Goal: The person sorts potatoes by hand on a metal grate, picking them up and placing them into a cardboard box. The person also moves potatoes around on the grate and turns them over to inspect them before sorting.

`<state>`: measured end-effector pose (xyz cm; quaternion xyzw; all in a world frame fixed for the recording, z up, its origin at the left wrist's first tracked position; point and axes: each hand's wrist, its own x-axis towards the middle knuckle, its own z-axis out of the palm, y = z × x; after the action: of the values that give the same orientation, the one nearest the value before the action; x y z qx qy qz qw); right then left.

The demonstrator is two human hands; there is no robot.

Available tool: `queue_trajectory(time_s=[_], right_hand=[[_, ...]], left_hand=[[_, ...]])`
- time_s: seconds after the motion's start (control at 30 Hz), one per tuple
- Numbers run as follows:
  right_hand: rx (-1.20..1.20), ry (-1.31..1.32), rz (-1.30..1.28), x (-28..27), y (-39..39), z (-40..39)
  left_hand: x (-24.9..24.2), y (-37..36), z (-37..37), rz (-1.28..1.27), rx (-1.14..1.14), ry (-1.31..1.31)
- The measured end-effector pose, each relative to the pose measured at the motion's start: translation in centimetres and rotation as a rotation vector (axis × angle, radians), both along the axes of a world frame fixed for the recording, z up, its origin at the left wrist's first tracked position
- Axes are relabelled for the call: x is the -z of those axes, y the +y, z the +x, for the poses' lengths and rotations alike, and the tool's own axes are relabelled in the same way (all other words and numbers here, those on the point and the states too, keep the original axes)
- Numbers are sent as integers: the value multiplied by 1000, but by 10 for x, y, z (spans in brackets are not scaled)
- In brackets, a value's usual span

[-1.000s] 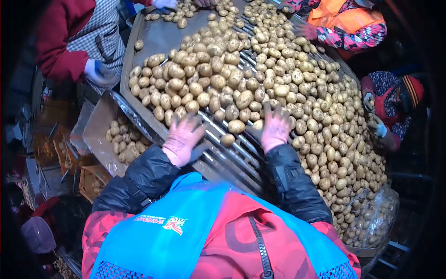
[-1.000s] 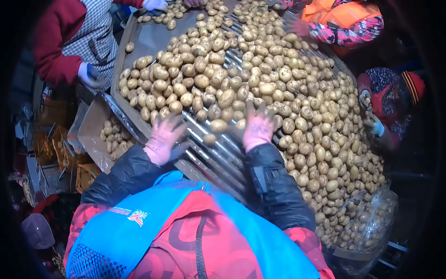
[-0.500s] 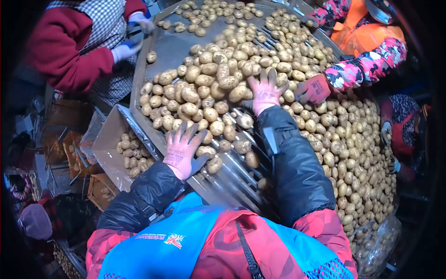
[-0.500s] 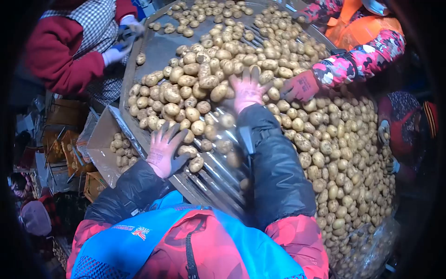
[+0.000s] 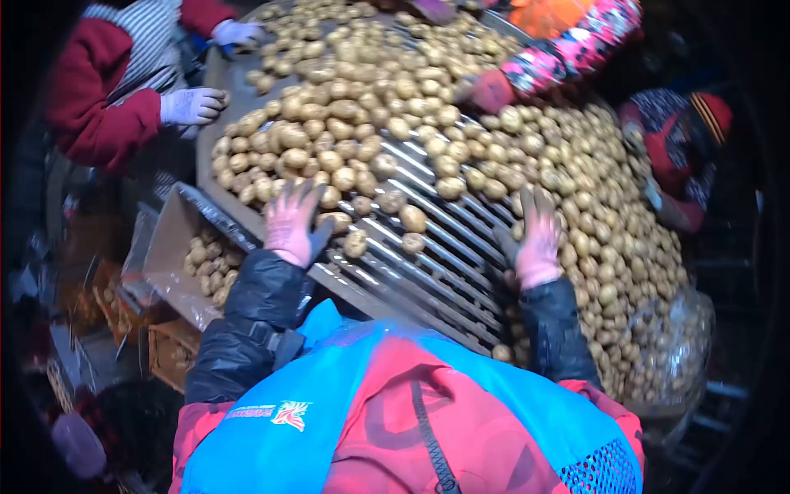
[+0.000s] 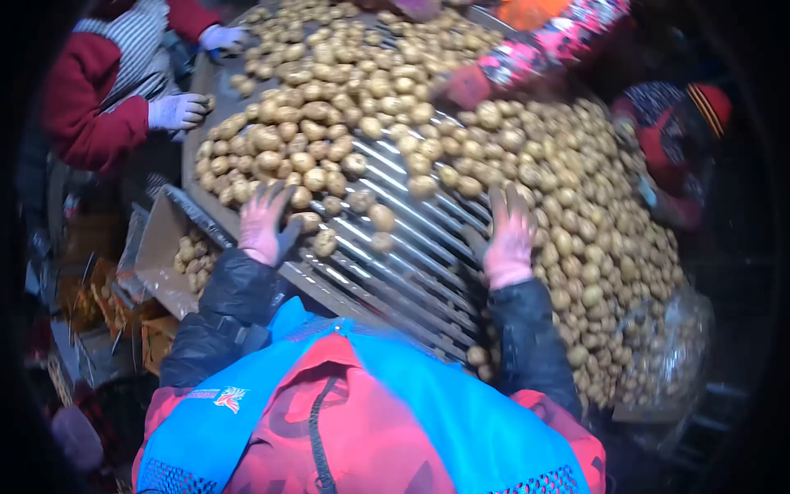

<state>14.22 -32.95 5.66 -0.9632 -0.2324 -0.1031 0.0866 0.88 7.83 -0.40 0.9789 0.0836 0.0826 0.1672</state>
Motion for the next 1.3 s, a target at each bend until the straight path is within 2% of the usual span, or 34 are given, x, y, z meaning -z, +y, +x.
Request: queue_trajectory(time_s=[0.03, 0.1, 0.13, 0.17, 0.23, 0.27, 0.3, 0.37, 0.4, 0.43, 0.5, 0.53, 0.57, 0.63, 0.73, 0.77, 0.83, 0.9, 0.93, 0.97, 1.03, 1.1, 1.13, 1.17, 1.23, 1.3], right_hand=[[51, -37, -2, 1, -29, -28], [304, 18, -185, -5, -58, -84], [284, 131, -131, -12, -68, -95], [308, 179, -384, -11, -69, -106], [389, 121, -384, 9, -52, -110], [434, 85, -288, 24, -56, -98], [534, 131, -292, 18, -43, -86], [457, 43, -125, 36, -52, -65], [595, 222, -173, 36, -44, -45], [671, 245, -141, 38, -32, -30], [606, 7, -191, 72, -23, -5], [529, -106, -33, 84, -21, 10], [522, -103, -33, 75, -10, 22], [414, 89, 207, 36, 26, 52], [423, 12, 254, 32, 55, 103], [413, 78, 181, 31, 62, 119], [408, 125, 376, 36, 81, 145], [312, 59, 317, 46, 102, 174], [395, 13, 254, 52, 123, 183], [424, 226, 278, 53, 137, 193], [201, 437, 517, 22, 161, 194], [255, 242, 283, 65, 190, 197], [233, 366, 238, 48, 196, 190], [204, 331, 162, 46, 200, 177], [41, 415, 24, 18, 204, 159], [-238, 462, -35, 7, 196, 144]], left_hand=[[2, 1, 1, -16, 14, -17], [8, 5, 1, -1, 41, -35], [6, 3, 2, -6, 41, -37], [3, 2, 1, -9, 33, -37], [5, 3, 2, 7, 42, -37], [4, 2, 1, 11, 39, -25], [2, 1, 1, 15, 29, -14], [1, 2, 1, 7, 40, -17], [1, 2, 0, -1, 46, -24], [1, -1, -1, -7, 41, -16], [-2, -1, 1, 24, 34, 1], [-4, -3, 2, 14, 26, 17], [-5, -2, 3, 32, 37, 13], [-8, -4, 4, 47, 38, 12], [-14, -5, 5, 38, 41, 35], [-15, -5, 6, 36, 40, 58], [-16, -5, 6, 34, 46, 71], [-17, -5, 8, 24, 53, 67], [-17, -6, 8, 30, 48, 72], [-18, -6, 8, 39, 41, 75], [-22, -8, 10, 47, 38, 88], [-25, -9, 10, 19, 45, 105], [-26, -9, 10, 26, 46, 103], [-24, -9, 9, 36, 42, 104], [-21, -10, 10, 20, 29, 77], [-23, -11, 9, 31, 17, 94]])
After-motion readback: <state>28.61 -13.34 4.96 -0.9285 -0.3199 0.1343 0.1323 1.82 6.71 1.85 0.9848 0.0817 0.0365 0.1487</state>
